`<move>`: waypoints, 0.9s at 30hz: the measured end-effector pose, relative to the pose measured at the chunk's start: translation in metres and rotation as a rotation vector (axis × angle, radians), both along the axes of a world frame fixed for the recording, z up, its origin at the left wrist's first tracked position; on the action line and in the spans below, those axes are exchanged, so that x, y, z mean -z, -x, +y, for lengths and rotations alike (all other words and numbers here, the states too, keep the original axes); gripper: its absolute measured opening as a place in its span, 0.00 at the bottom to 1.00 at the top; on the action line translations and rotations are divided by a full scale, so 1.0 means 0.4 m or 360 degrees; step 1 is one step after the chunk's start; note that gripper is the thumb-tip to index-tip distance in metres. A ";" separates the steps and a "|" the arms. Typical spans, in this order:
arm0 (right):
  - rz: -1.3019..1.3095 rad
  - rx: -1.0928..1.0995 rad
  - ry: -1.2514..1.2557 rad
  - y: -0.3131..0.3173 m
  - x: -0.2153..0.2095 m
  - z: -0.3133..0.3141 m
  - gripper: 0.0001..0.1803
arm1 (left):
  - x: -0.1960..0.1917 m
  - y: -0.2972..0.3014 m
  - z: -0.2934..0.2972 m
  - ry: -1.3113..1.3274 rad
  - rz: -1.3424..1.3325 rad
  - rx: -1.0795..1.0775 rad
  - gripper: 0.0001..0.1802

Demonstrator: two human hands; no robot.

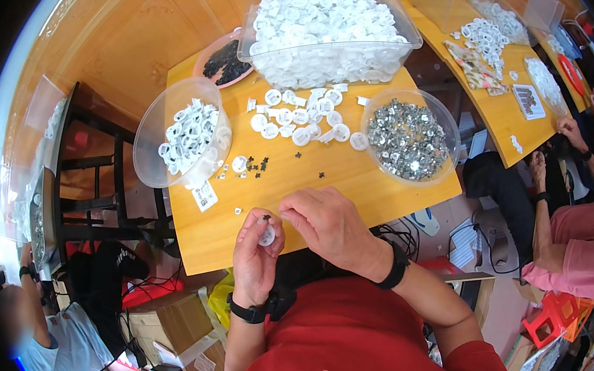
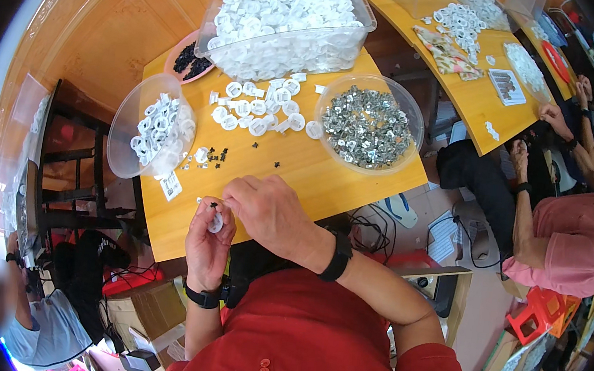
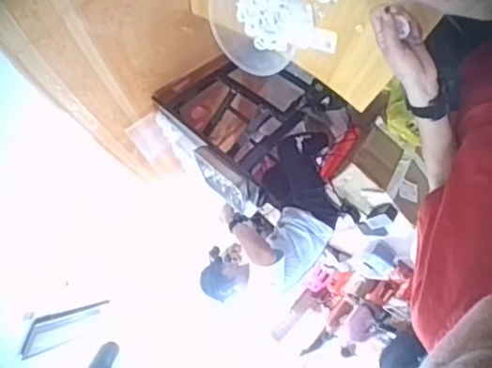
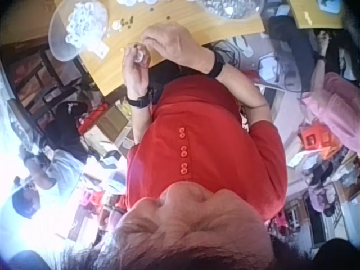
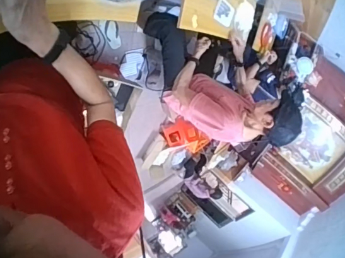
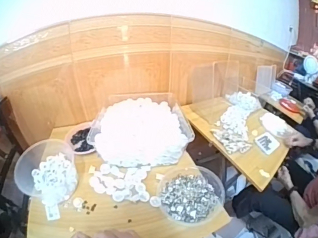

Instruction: Assembling small plastic components by inserting black pieces into white caps.

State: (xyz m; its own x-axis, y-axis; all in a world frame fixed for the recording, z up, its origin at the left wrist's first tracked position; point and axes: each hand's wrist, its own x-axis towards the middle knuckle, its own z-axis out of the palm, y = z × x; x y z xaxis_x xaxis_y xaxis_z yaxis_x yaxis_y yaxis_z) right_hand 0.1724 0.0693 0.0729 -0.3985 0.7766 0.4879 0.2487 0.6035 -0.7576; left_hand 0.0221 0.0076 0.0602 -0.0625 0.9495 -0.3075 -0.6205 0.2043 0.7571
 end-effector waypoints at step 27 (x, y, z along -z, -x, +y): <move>0.0935 0.0043 0.1154 0.043 0.069 -0.058 0.05 | -0.004 -0.067 -0.010 0.0022 0.0476 -0.0326 0.03</move>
